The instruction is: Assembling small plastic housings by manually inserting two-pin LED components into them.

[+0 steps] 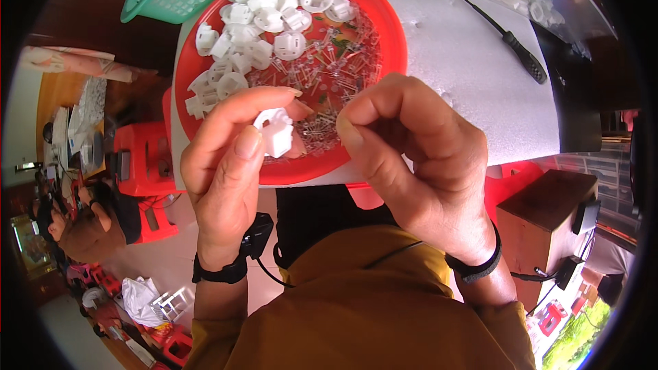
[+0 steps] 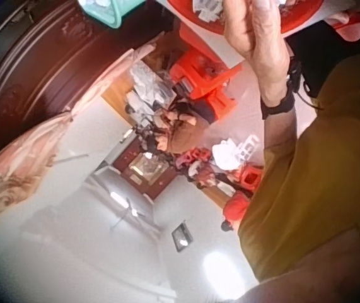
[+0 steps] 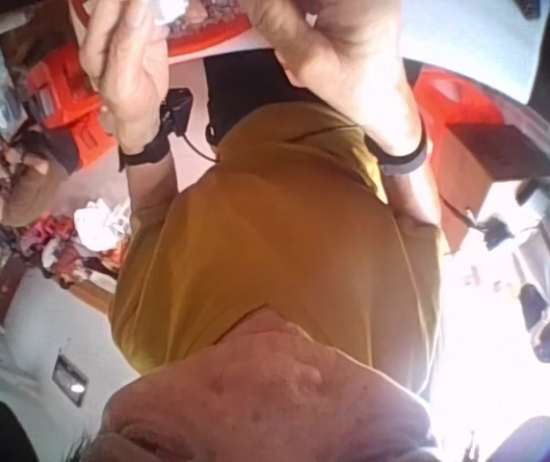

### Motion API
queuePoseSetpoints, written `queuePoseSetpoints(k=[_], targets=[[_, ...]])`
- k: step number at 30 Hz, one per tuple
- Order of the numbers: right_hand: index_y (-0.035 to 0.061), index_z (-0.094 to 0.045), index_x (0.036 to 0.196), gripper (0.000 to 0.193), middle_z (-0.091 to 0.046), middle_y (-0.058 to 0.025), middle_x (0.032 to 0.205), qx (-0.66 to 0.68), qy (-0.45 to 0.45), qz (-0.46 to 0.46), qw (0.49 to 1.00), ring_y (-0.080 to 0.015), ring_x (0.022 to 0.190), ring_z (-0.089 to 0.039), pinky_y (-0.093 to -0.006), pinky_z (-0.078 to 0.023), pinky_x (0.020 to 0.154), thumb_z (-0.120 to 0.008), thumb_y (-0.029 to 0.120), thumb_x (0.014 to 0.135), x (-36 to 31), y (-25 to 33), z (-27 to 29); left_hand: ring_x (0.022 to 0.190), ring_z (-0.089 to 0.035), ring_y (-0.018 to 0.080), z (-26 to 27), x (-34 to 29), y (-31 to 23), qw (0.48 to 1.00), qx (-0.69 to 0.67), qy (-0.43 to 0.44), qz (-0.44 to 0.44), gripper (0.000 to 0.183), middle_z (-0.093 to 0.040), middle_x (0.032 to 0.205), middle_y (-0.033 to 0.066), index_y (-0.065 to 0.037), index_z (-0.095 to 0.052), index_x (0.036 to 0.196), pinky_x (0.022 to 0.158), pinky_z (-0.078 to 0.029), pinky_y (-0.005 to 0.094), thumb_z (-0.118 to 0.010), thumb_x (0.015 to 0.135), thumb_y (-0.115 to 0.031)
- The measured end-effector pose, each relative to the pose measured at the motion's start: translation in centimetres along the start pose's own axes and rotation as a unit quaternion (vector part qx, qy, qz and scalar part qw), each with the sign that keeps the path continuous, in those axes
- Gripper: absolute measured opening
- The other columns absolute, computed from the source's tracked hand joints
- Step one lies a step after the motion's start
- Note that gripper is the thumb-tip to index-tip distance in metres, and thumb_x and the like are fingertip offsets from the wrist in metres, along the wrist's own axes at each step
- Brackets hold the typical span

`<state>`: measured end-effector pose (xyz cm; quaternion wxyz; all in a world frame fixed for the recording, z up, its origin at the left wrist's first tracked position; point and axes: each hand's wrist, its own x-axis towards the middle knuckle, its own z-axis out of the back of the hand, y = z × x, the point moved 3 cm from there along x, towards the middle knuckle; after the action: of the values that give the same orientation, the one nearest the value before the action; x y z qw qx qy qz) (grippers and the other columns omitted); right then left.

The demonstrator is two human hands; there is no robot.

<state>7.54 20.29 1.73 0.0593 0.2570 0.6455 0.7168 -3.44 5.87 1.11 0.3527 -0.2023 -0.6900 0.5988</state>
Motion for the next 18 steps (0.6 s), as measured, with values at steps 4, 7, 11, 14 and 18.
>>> queuePoseSetpoints(k=[4,7,11,14,18], targets=[[-0.0043,-0.057,0.094,0.008,-0.057,-0.0026,0.086,0.010,0.023,-0.019,1.000,-0.0038,0.069,-0.051,-0.0171,-0.042,0.059,-0.058,-0.009,0.088,0.3,0.3,-1.2,0.100,-0.060,0.0222,0.3,0.0,0.0,0.998,-0.057,0.002,-0.004,0.037,-0.060,0.114,0.0196,0.011,-0.053,0.119,0.090,-0.045,0.0334,-0.044,0.096,-0.016],[-0.0042,-0.057,0.093,0.007,-0.056,-0.0023,0.084,0.014,0.023,-0.022,0.999,-0.0035,0.066,-0.051,-0.0172,-0.041,0.057,-0.059,-0.008,0.088,0.5,0.4,-1.6,0.109,-0.056,0.0249,0.6,-0.1,0.1,0.997,-0.075,0.009,0.005,0.037,-0.059,0.117,0.0206,0.012,-0.054,0.119,0.098,-0.039,0.0361,-0.043,0.095,-0.015],[-0.0042,-0.058,0.091,0.006,-0.056,-0.0022,0.081,0.003,0.030,-0.005,1.000,-0.0035,0.061,-0.051,-0.0178,-0.041,0.053,-0.060,-0.008,0.087,0.6,0.4,-1.8,0.112,-0.055,0.0253,0.6,-0.1,0.0,0.997,-0.068,0.011,-0.017,0.036,-0.058,0.118,0.0206,0.013,-0.055,0.118,0.100,-0.036,0.0361,-0.044,0.095,-0.013],[-0.0042,-0.058,0.090,0.006,-0.056,-0.0024,0.079,-0.009,0.031,0.005,0.999,-0.0039,0.058,-0.052,-0.0186,-0.041,0.051,-0.060,-0.009,0.086,0.5,0.3,-1.9,0.110,-0.056,0.0252,0.7,-0.2,0.2,0.999,-0.047,-0.004,0.004,0.036,-0.058,0.118,0.0206,0.013,-0.054,0.118,0.099,-0.037,0.0361,-0.043,0.095,-0.012],[-0.0038,-0.058,0.089,0.007,-0.057,-0.0031,0.079,-0.017,0.031,0.009,0.999,-0.0044,0.057,-0.053,-0.0192,-0.041,0.049,-0.060,-0.009,0.085,0.4,0.2,-2.0,0.112,-0.055,0.0305,0.7,-0.1,0.0,0.999,-0.025,0.023,0.009,0.042,-0.055,0.119,0.0243,0.014,-0.046,0.122,0.100,-0.039,0.0403,-0.036,0.095,-0.016]])
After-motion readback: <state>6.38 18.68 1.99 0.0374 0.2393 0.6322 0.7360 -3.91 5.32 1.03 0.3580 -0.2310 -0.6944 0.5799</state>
